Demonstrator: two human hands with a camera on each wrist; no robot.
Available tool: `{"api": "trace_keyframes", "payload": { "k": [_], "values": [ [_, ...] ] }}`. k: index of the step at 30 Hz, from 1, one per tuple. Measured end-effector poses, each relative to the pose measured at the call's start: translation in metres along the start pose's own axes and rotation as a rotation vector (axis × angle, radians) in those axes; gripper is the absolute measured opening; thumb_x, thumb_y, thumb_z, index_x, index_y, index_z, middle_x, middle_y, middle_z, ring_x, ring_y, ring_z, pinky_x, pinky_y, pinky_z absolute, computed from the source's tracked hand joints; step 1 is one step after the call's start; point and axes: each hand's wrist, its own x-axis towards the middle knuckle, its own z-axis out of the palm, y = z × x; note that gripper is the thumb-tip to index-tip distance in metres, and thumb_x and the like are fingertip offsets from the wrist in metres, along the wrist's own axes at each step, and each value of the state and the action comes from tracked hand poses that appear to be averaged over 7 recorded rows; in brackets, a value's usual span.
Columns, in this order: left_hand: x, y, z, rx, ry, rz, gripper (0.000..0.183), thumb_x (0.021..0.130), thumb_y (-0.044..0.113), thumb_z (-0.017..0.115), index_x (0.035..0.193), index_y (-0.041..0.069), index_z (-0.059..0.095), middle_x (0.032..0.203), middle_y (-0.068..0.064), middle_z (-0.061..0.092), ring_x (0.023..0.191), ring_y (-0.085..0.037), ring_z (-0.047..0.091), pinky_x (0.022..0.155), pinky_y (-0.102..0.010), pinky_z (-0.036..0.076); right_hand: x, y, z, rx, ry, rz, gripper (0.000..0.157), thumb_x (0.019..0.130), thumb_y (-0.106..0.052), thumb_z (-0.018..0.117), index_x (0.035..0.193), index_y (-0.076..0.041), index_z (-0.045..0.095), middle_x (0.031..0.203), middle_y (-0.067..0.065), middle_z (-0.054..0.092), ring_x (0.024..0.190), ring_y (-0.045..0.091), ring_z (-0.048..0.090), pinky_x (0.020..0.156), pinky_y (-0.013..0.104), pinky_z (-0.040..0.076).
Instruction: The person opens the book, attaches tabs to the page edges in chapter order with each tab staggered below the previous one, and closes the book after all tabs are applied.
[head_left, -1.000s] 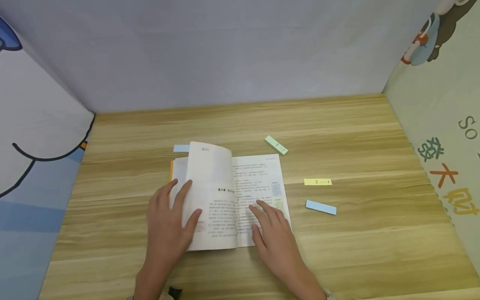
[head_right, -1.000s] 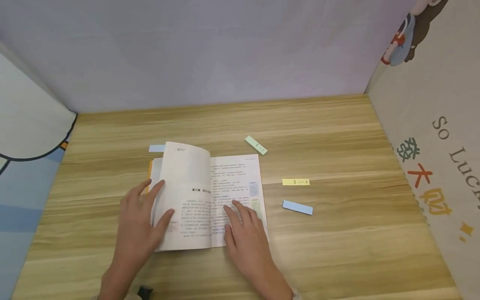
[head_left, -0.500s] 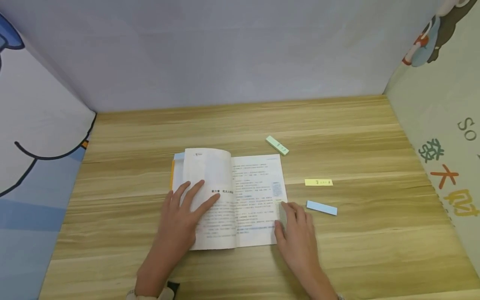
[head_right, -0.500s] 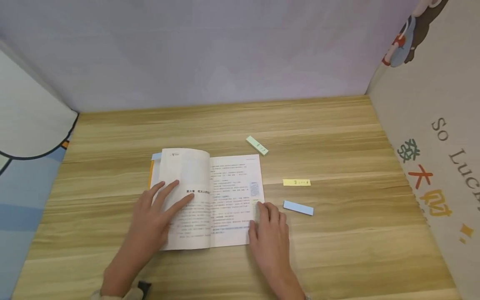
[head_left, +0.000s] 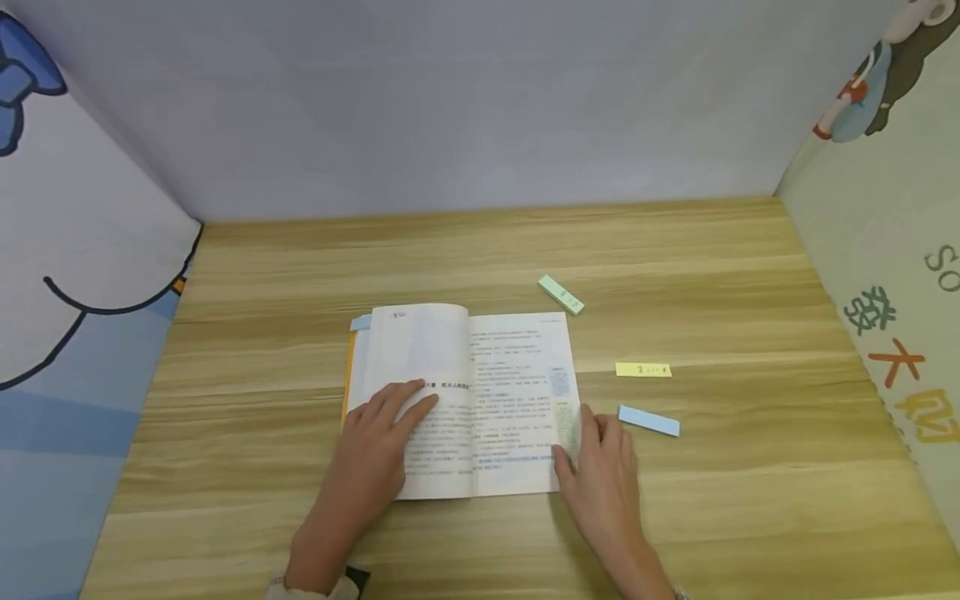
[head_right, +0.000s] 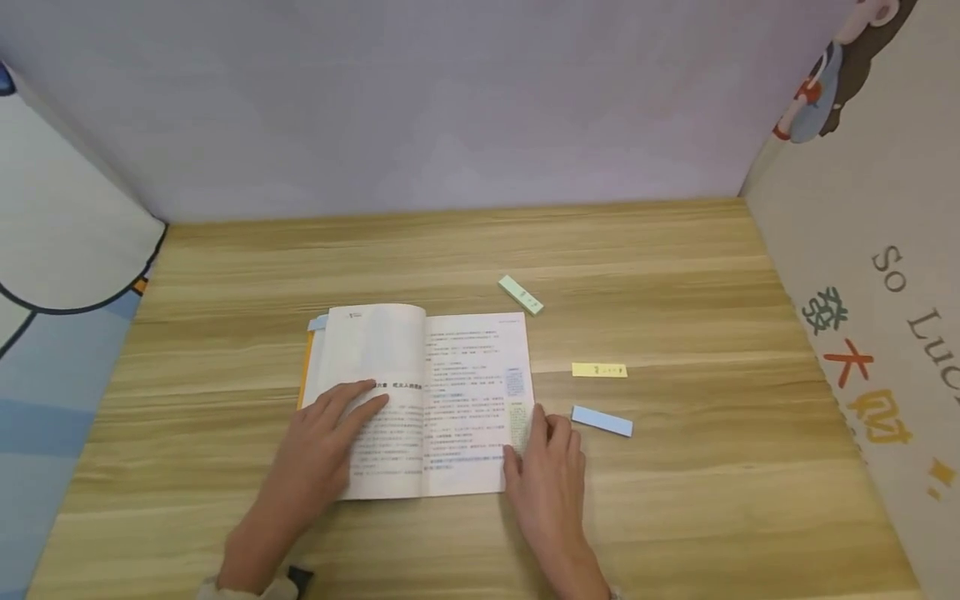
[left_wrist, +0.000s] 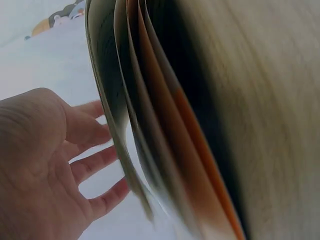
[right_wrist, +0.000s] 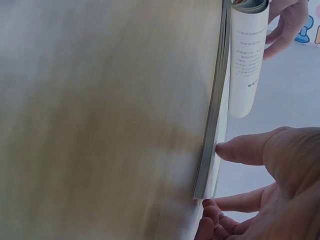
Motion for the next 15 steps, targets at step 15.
{"api": "trace_keyframes", "payload": {
  "k": [15],
  "values": [
    [-0.002, 0.019, 0.011, -0.105, -0.039, -0.148, 0.042, 0.099, 0.018, 0.072, 0.135, -0.003, 0.064, 0.144, -0.017, 0.061, 0.133, -0.037, 0.059, 0.092, -0.055, 0.058, 0.002, 0.0, -0.002, 0.003, 0.002, 0.018, 0.066, 0.089, -0.014, 0.082, 0.144, 0.008, 0.054, 0.128, 0.029, 0.055, 0.113, 0.044, 0.054, 0.094, 0.055, 0.044]
  ]
}}
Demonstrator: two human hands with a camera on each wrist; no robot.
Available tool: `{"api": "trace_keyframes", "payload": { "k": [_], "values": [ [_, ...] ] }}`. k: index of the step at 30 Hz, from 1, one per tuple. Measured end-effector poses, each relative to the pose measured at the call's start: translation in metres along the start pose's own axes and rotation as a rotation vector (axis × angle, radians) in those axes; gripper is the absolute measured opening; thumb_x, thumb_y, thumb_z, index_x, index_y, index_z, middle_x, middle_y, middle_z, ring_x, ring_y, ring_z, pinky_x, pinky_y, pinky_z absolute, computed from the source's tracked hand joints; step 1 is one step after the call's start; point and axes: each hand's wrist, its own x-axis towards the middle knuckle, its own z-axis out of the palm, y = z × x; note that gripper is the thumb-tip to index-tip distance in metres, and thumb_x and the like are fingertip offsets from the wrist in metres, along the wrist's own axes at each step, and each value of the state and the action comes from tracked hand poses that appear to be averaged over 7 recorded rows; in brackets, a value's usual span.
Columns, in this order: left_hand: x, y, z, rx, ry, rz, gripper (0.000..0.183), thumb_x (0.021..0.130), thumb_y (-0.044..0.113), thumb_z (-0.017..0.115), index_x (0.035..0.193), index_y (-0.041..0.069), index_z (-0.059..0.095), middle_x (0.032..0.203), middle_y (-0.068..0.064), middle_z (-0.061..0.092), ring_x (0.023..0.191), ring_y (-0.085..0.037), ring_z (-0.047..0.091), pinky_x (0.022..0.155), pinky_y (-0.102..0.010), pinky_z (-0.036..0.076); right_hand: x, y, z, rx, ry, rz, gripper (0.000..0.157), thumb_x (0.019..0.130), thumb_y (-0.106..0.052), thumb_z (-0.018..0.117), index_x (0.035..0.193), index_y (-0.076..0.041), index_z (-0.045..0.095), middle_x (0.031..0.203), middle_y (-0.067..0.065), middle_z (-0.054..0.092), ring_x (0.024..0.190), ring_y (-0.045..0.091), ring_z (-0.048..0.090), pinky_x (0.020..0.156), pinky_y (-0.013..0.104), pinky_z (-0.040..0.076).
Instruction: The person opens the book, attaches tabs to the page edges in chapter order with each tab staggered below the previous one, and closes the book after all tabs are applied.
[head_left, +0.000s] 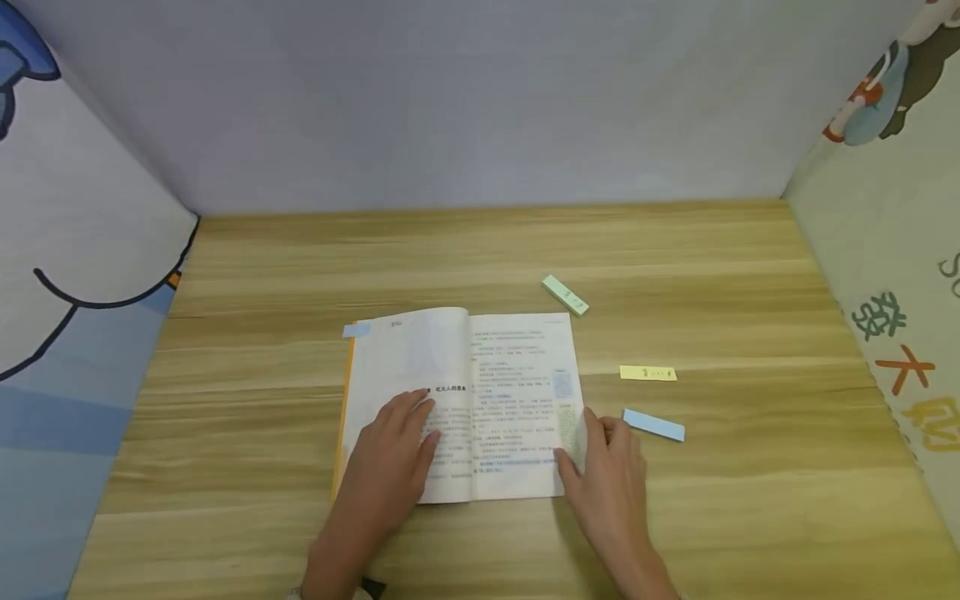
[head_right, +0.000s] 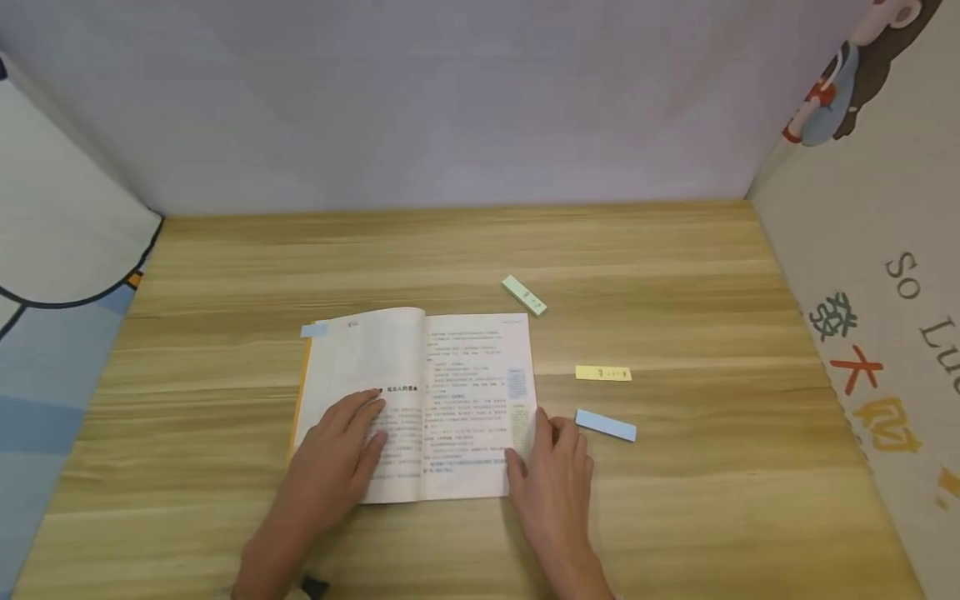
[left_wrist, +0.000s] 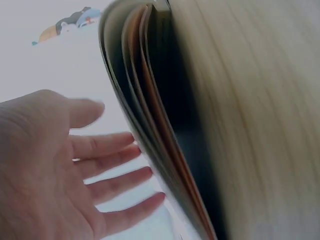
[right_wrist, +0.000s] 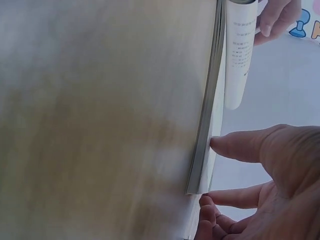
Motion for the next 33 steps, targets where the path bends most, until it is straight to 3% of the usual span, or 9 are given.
{"api": "trace_keyframes", "payload": {
  "k": [3, 6, 10, 16, 23, 33],
  "values": [
    [-0.001, 0.008, 0.003, 0.021, -0.05, -0.017, 0.058, 0.099, 0.032, 0.072, 0.146, 0.002, 0.055, 0.147, -0.021, 0.056, 0.136, -0.041, 0.056, 0.094, -0.057, 0.057, -0.001, 0.001, -0.001, -0.014, 0.015, -0.011, 0.066, 0.087, -0.013, 0.083, 0.143, 0.009, 0.055, 0.128, 0.029, 0.055, 0.112, 0.045, 0.055, 0.093, 0.055, 0.044],
    [-0.003, 0.014, 0.007, 0.062, -0.111, -0.027, 0.071, 0.097, 0.046, 0.072, 0.157, 0.015, 0.047, 0.152, -0.025, 0.051, 0.142, -0.046, 0.051, 0.097, -0.061, 0.055, -0.002, 0.001, -0.001, -0.021, 0.021, -0.013, 0.066, 0.087, -0.012, 0.083, 0.143, 0.009, 0.055, 0.13, 0.029, 0.054, 0.112, 0.045, 0.054, 0.093, 0.054, 0.044],
    [-0.007, 0.018, 0.01, 0.111, -0.174, -0.058, 0.077, 0.095, 0.054, 0.07, 0.161, 0.027, 0.042, 0.159, -0.027, 0.044, 0.148, -0.049, 0.043, 0.101, -0.067, 0.051, -0.003, -0.001, -0.001, -0.013, 0.015, -0.001, 0.066, 0.088, -0.012, 0.083, 0.144, 0.008, 0.054, 0.136, 0.029, 0.053, 0.116, 0.044, 0.054, 0.096, 0.055, 0.044],
    [-0.009, 0.02, 0.01, 0.123, -0.201, -0.086, 0.077, 0.094, 0.054, 0.071, 0.161, 0.03, 0.041, 0.161, -0.025, 0.042, 0.151, -0.048, 0.04, 0.105, -0.069, 0.048, -0.004, -0.001, -0.001, 0.001, 0.023, 0.002, 0.064, 0.089, -0.01, 0.08, 0.144, 0.008, 0.053, 0.142, 0.026, 0.052, 0.122, 0.044, 0.052, 0.098, 0.056, 0.043],
    [-0.007, 0.02, 0.012, 0.132, -0.204, -0.099, 0.077, 0.093, 0.053, 0.071, 0.16, 0.028, 0.044, 0.16, -0.025, 0.043, 0.15, -0.048, 0.04, 0.106, -0.07, 0.046, -0.007, -0.004, 0.0, 0.112, 0.088, -0.131, 0.051, 0.096, -0.008, 0.07, 0.141, 0.009, 0.053, 0.146, 0.027, 0.053, 0.132, 0.047, 0.051, 0.105, 0.062, 0.043],
    [-0.002, 0.017, 0.015, 0.156, -0.203, -0.104, 0.076, 0.091, 0.054, 0.071, 0.159, 0.029, 0.046, 0.159, -0.026, 0.045, 0.15, -0.048, 0.041, 0.106, -0.071, 0.046, -0.01, -0.014, 0.005, 0.159, 0.062, -0.212, 0.055, 0.1, -0.011, 0.066, 0.149, 0.007, 0.049, 0.157, 0.024, 0.048, 0.135, 0.044, 0.051, 0.111, 0.057, 0.046]
  ]
}}
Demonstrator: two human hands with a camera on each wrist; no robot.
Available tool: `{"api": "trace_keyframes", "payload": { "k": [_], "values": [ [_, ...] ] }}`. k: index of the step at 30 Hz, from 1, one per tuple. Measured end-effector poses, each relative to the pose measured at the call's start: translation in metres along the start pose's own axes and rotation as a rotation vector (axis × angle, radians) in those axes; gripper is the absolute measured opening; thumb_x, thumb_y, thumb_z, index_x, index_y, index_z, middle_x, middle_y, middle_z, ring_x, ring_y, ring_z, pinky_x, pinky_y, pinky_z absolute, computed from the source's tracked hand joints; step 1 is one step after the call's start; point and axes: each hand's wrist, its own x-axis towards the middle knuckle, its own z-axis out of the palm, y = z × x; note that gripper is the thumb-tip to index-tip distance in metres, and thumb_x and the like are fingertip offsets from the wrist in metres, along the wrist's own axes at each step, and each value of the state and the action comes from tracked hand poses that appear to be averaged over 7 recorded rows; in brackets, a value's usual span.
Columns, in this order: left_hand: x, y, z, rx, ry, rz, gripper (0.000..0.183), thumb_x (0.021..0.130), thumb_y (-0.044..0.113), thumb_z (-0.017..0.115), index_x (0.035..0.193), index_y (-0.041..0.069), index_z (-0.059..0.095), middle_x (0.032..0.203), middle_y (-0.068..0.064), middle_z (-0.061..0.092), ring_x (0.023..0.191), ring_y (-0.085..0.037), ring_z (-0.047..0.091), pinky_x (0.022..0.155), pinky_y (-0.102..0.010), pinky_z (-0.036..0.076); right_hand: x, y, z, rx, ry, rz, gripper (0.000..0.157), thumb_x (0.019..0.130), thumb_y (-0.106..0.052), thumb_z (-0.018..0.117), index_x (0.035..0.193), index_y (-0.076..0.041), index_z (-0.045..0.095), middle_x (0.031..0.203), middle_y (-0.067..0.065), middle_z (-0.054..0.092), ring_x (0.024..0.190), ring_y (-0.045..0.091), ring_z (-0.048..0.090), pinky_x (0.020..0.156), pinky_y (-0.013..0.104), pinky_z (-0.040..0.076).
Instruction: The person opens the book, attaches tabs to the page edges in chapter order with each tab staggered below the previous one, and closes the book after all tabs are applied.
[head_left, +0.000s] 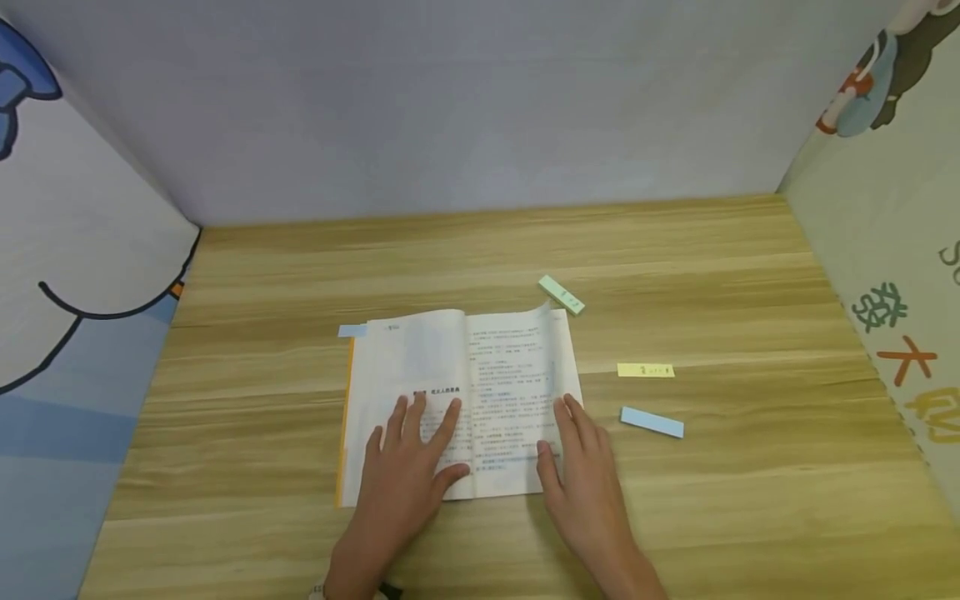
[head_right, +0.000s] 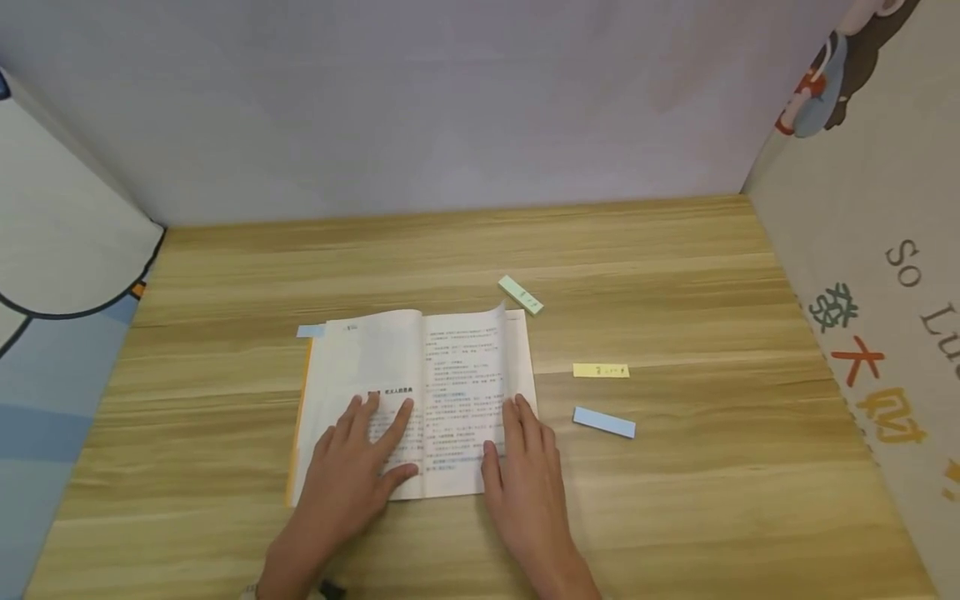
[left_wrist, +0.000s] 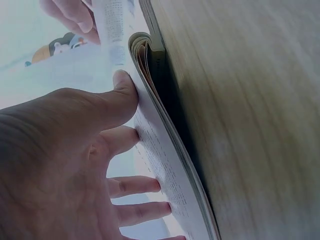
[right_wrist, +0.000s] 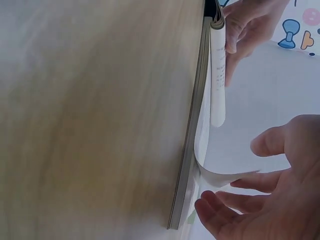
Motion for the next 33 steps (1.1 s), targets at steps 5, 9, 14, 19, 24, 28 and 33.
{"api": "trace_keyframes", "payload": {
  "k": [5, 9, 14, 19, 24, 28, 33],
  "values": [
    [0.001, 0.001, -0.002, -0.016, -0.029, -0.014, 0.077, 0.091, 0.054, 0.072, 0.159, 0.029, 0.046, 0.16, -0.026, 0.044, 0.151, -0.049, 0.039, 0.107, -0.071, 0.044, -0.001, -0.005, 0.002, 0.001, -0.053, -0.029, 0.055, 0.103, -0.015, 0.064, 0.153, 0.001, 0.048, 0.16, 0.02, 0.046, 0.142, 0.041, 0.048, 0.114, 0.058, 0.044],
    [0.001, 0.002, -0.004, -0.03, -0.039, -0.025, 0.077, 0.091, 0.054, 0.072, 0.159, 0.03, 0.045, 0.162, -0.026, 0.042, 0.152, -0.049, 0.037, 0.108, -0.071, 0.044, -0.002, -0.008, 0.002, 0.013, -0.081, -0.051, 0.053, 0.106, -0.021, 0.06, 0.155, -0.004, 0.048, 0.163, 0.018, 0.044, 0.146, 0.04, 0.046, 0.116, 0.06, 0.043],
    [0.0, 0.002, -0.007, -0.047, -0.03, -0.024, 0.077, 0.091, 0.054, 0.072, 0.159, 0.03, 0.045, 0.162, -0.026, 0.042, 0.152, -0.05, 0.037, 0.108, -0.072, 0.044, -0.005, -0.01, 0.002, 0.01, -0.138, -0.068, 0.05, 0.11, -0.028, 0.053, 0.155, -0.009, 0.05, 0.167, 0.014, 0.039, 0.147, 0.038, 0.044, 0.115, 0.059, 0.044],
    [0.002, 0.002, -0.01, -0.092, 0.008, -0.024, 0.074, 0.091, 0.048, 0.076, 0.157, 0.03, 0.048, 0.16, -0.026, 0.043, 0.149, -0.051, 0.039, 0.107, -0.07, 0.046, -0.004, -0.011, 0.003, -0.002, -0.17, -0.1, 0.048, 0.11, -0.032, 0.051, 0.155, -0.014, 0.051, 0.168, 0.011, 0.037, 0.147, 0.036, 0.043, 0.115, 0.058, 0.044],
    [0.005, 0.003, -0.013, -0.212, 0.077, -0.053, 0.052, 0.097, 0.034, 0.074, 0.148, 0.027, 0.061, 0.154, -0.026, 0.049, 0.143, -0.052, 0.046, 0.103, -0.069, 0.049, -0.006, -0.014, 0.005, -0.009, -0.2, -0.144, 0.048, 0.11, -0.034, 0.052, 0.154, -0.017, 0.053, 0.168, 0.009, 0.037, 0.144, 0.039, 0.044, 0.114, 0.061, 0.044],
    [0.007, 0.006, -0.015, -0.367, 0.09, -0.132, 0.033, 0.103, 0.03, 0.067, 0.135, 0.023, 0.072, 0.153, -0.024, 0.05, 0.143, -0.05, 0.047, 0.106, -0.069, 0.046, -0.008, -0.016, 0.006, -0.016, -0.204, -0.187, 0.048, 0.109, -0.033, 0.054, 0.154, -0.019, 0.053, 0.167, 0.008, 0.037, 0.14, 0.036, 0.045, 0.111, 0.058, 0.047],
    [0.011, 0.011, -0.017, -0.541, 0.105, -0.227, 0.024, 0.105, 0.028, 0.064, 0.121, 0.019, 0.079, 0.154, -0.02, 0.05, 0.147, -0.047, 0.043, 0.111, -0.07, 0.042, -0.007, -0.015, 0.006, -0.063, -0.167, -0.254, 0.048, 0.108, -0.031, 0.055, 0.155, -0.021, 0.052, 0.166, 0.006, 0.04, 0.136, 0.032, 0.045, 0.109, 0.052, 0.048]
  ]
}}
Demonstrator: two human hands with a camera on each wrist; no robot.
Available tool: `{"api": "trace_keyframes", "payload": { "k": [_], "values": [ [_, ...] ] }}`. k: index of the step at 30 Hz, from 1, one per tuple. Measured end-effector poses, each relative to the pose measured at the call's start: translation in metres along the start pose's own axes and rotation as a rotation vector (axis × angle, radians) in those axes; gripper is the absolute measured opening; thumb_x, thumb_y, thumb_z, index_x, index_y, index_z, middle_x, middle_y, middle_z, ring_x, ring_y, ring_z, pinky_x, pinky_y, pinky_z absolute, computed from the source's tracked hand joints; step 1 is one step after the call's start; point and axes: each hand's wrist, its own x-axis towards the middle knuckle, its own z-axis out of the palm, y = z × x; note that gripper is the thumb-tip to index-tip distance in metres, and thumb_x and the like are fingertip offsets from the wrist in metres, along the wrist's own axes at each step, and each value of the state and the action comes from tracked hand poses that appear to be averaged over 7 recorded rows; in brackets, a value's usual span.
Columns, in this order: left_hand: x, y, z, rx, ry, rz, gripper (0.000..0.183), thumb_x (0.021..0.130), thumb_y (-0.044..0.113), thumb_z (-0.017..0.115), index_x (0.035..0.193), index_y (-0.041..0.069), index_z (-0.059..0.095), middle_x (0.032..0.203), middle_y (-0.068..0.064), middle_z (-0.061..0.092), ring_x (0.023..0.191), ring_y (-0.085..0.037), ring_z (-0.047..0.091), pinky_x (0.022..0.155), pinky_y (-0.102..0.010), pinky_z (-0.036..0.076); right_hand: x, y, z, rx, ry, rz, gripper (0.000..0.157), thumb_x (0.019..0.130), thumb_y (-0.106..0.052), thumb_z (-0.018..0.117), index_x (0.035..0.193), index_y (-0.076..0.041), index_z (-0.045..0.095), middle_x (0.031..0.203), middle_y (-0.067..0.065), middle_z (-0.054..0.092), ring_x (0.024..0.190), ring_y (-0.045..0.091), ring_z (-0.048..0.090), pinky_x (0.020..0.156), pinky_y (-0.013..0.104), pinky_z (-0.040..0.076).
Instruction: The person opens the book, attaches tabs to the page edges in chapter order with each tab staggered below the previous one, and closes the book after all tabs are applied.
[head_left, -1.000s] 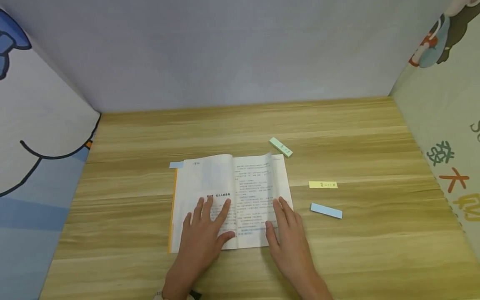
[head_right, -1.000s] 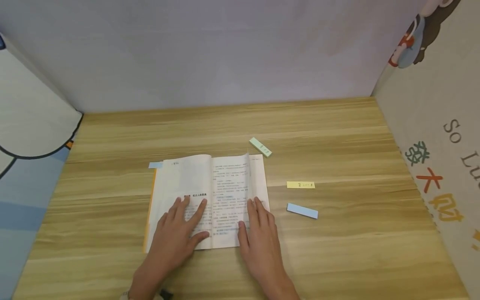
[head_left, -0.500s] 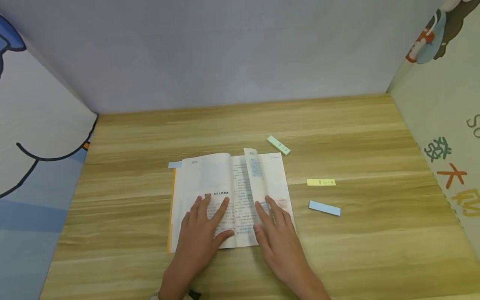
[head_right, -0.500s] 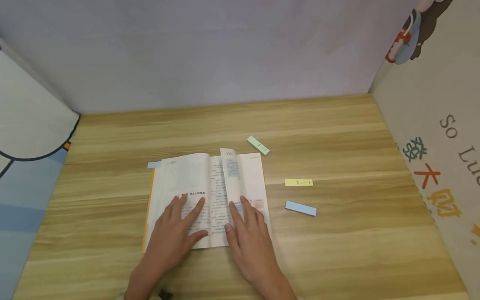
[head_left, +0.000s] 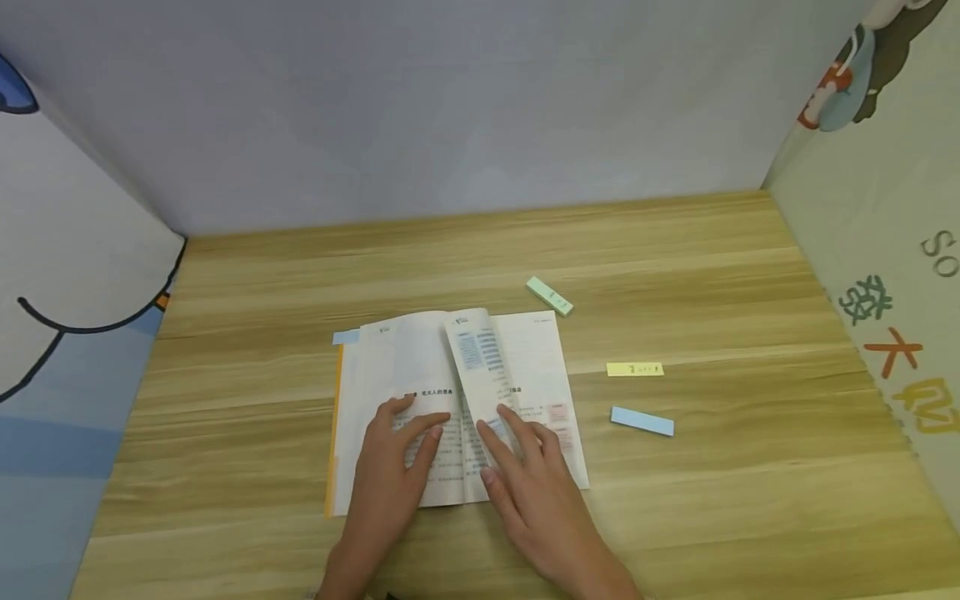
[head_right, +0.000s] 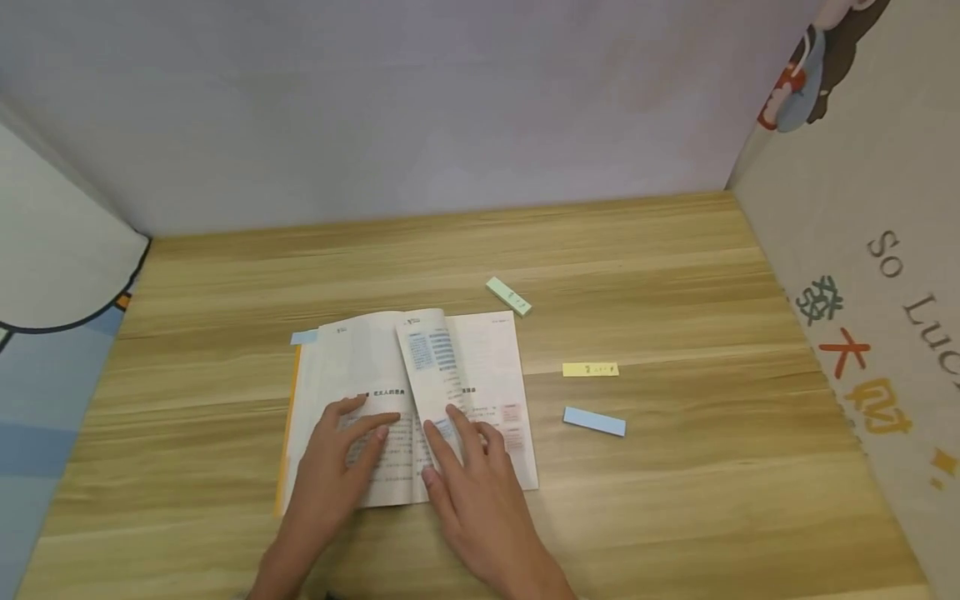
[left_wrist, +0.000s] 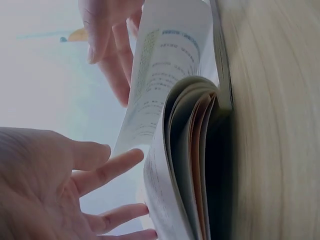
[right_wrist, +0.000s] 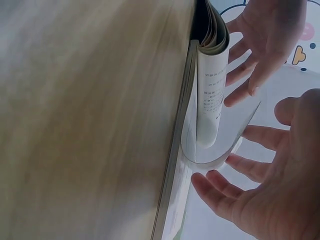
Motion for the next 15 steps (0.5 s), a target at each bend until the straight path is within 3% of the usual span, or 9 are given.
{"api": "trace_keyframes", "payload": {
  "k": [15],
  "values": [
    [0.0021, 0.0073, 0.0046, -0.123, 0.068, -0.123, 0.022, 0.101, 0.025, 0.071, 0.107, 0.006, 0.079, 0.153, -0.017, 0.053, 0.149, -0.044, 0.043, 0.111, -0.068, 0.044, 0.0014, -0.0071, 0.0041, -0.035, -0.007, -0.079, 0.047, 0.108, -0.033, 0.054, 0.153, -0.02, 0.054, 0.166, 0.003, 0.043, 0.138, 0.03, 0.046, 0.112, 0.05, 0.044]
  ]
}}
